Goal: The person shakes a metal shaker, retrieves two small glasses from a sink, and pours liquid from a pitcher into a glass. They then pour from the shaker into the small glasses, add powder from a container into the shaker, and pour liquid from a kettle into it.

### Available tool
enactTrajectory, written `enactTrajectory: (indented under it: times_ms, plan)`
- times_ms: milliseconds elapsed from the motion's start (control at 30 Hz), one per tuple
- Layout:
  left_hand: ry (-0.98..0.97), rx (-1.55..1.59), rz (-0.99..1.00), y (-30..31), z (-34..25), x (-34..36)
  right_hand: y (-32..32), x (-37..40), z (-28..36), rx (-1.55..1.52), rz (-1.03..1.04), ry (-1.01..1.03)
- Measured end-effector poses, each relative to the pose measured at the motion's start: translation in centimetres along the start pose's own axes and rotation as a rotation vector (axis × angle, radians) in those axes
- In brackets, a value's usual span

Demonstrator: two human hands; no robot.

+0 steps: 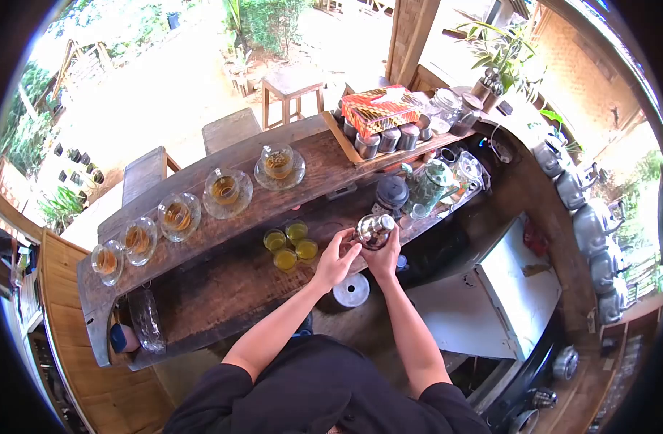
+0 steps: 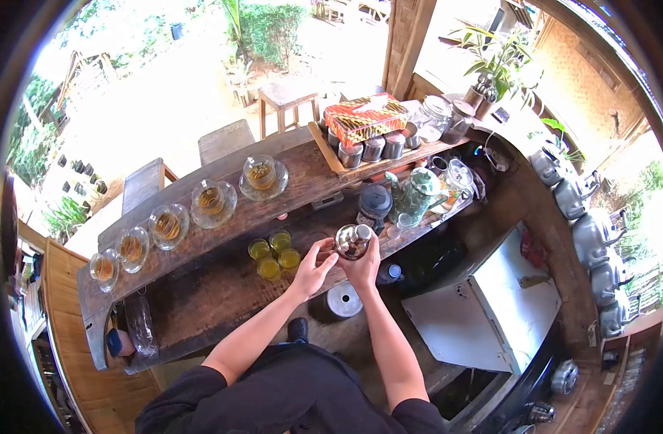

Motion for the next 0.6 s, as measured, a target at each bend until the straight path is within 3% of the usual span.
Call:
enactTrajectory:
  times_ms: [367, 600]
  plan:
    - [0.07, 0.045, -0.07, -0.2, 1.4, -3.5, -3.3, -1.2, -0.9, 0.139, 0.0, 0.121]
    - [0.093, 0.088, -0.057, -0.3, 1.4, -3.0, -3.6, -0.7, -3.2, 0.035, 0.005, 0.052]
Point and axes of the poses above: each hand's wrist, its own x-axis away from the middle knuckle, its own y-axis out of the back of the hand, z = x × y, the point moved 2 cm from there along -x, towards the middle knuckle, and after that the axes turned 10 degrees about -z, right-handed, at the moved point
